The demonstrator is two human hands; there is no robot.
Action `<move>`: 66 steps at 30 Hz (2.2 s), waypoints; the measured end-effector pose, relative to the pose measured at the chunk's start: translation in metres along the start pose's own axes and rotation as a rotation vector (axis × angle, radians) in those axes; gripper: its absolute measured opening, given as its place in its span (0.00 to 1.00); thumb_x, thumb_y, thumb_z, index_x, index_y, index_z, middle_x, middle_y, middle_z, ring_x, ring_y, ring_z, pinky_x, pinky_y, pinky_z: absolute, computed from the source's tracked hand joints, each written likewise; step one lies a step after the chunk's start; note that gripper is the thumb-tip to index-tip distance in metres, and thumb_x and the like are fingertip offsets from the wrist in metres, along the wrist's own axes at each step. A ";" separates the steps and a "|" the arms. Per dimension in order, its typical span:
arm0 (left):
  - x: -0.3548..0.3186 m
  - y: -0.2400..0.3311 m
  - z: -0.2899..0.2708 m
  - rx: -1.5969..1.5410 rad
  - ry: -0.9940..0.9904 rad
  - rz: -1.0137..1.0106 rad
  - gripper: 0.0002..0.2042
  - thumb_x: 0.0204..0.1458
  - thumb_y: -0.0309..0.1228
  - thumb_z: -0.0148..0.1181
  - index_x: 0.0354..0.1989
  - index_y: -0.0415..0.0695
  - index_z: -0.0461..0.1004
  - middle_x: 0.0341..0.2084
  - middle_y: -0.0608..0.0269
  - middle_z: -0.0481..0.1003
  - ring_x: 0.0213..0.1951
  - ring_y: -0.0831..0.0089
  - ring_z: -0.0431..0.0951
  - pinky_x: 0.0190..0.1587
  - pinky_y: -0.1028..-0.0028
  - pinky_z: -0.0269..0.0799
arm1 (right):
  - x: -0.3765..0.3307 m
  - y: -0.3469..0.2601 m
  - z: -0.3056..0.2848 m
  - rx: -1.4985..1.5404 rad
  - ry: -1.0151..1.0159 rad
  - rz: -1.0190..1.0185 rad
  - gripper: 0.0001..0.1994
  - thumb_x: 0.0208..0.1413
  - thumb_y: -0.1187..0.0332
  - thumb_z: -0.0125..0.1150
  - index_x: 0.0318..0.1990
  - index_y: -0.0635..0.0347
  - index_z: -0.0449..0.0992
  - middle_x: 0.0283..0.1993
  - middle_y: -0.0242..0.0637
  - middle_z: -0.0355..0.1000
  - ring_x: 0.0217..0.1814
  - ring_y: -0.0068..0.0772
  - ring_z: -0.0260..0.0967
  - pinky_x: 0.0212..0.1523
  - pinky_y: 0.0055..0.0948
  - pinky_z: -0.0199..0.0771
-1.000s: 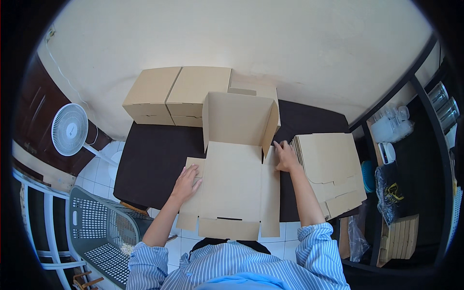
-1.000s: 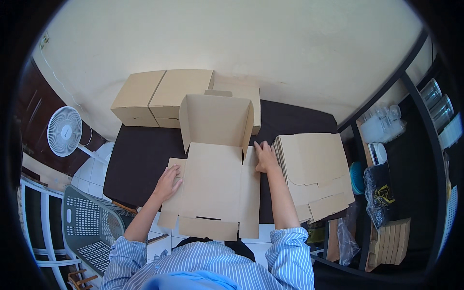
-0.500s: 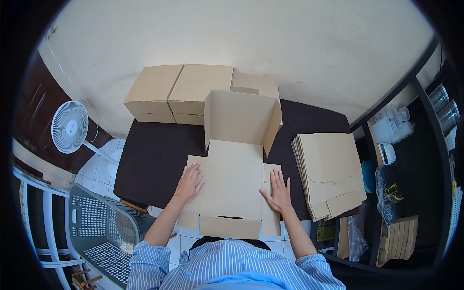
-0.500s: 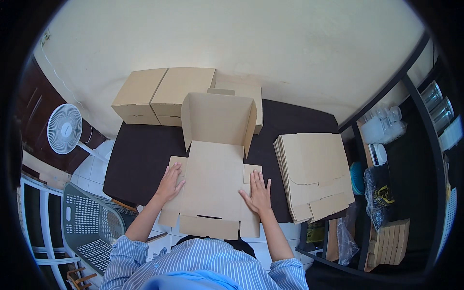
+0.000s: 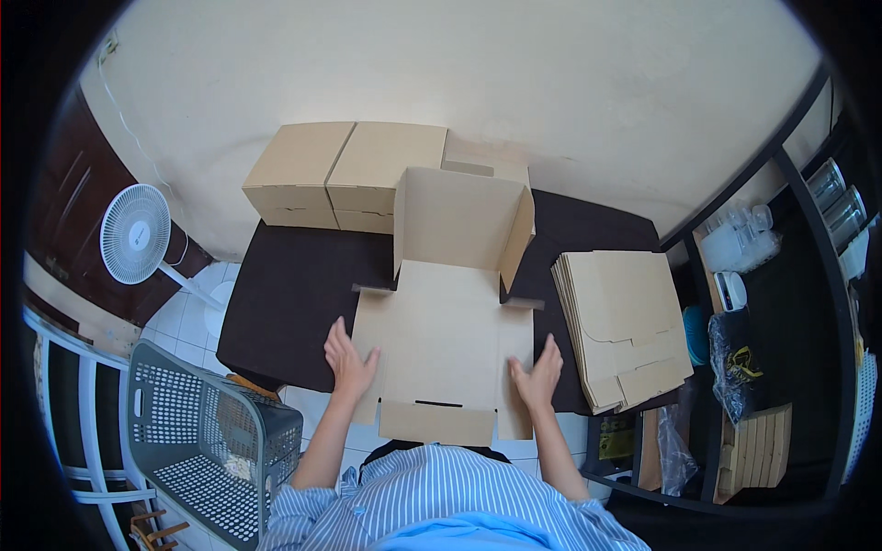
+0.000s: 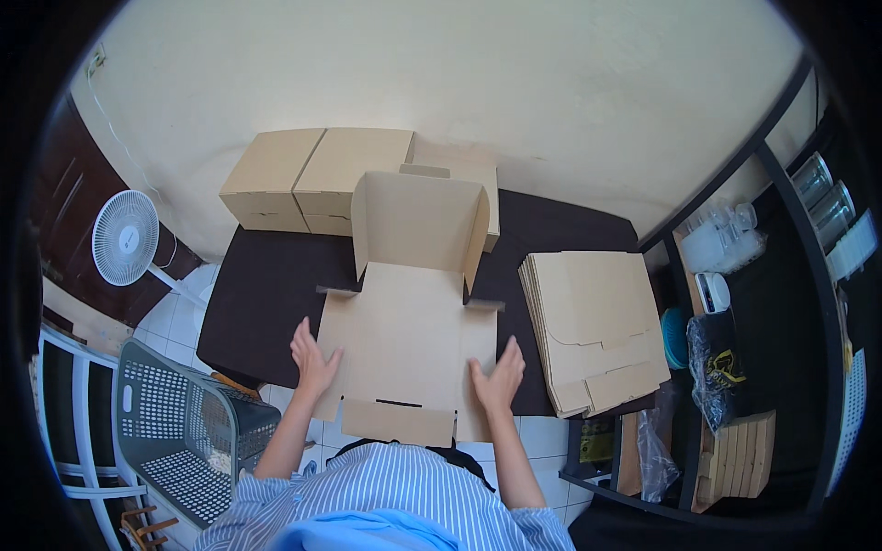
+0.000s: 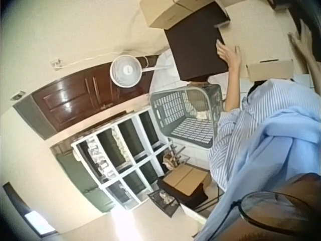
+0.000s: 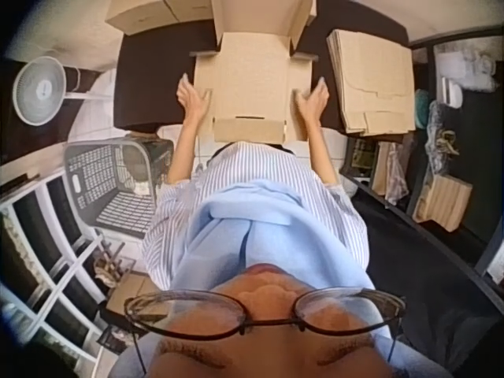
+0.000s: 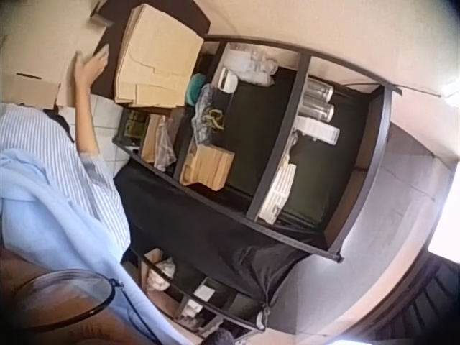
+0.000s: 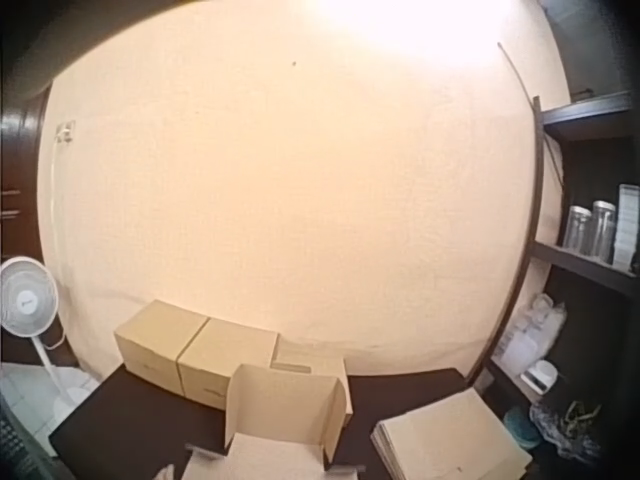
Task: The recorder is folding and assembling several flat cardboard pieces into completed boxes.
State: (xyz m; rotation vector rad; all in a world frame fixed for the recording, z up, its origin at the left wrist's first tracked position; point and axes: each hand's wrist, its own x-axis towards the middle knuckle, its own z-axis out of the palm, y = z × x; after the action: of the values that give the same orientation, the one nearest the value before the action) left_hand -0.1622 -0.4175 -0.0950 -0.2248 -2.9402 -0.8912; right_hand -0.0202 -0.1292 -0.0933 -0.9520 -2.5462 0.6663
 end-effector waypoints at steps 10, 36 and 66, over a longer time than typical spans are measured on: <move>-0.013 0.003 -0.021 -0.089 -0.262 -0.231 0.45 0.35 0.31 0.67 0.61 0.37 0.44 0.50 0.49 0.57 0.54 0.53 0.57 0.57 0.60 0.53 | -0.016 -0.016 -0.017 -0.031 -0.197 0.252 0.42 0.34 0.58 0.70 0.58 0.66 0.55 0.48 0.46 0.60 0.53 0.46 0.58 0.52 0.39 0.63; 0.012 0.048 -0.030 -0.482 -0.314 0.260 0.32 0.41 0.20 0.54 0.57 0.37 0.49 0.56 0.44 0.51 0.62 0.52 0.51 0.62 0.66 0.49 | 0.023 -0.054 -0.021 0.453 -0.086 -0.180 0.22 0.44 0.77 0.57 0.49 0.63 0.61 0.49 0.48 0.59 0.44 0.48 0.66 0.43 0.40 0.71; 0.031 0.062 0.064 0.202 -0.355 0.512 0.33 0.54 0.42 0.44 0.63 0.37 0.43 0.65 0.54 0.40 0.67 0.63 0.37 0.65 0.57 0.31 | 0.030 -0.068 0.069 -0.235 -0.358 -0.457 0.40 0.53 0.44 0.42 0.64 0.67 0.45 0.69 0.47 0.36 0.72 0.41 0.30 0.67 0.47 0.28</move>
State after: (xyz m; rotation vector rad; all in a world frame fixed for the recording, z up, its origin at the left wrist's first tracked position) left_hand -0.1843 -0.3274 -0.1112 -1.1626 -2.9971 -0.5172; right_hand -0.1087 -0.1748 -0.1097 -0.2977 -3.0597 0.4356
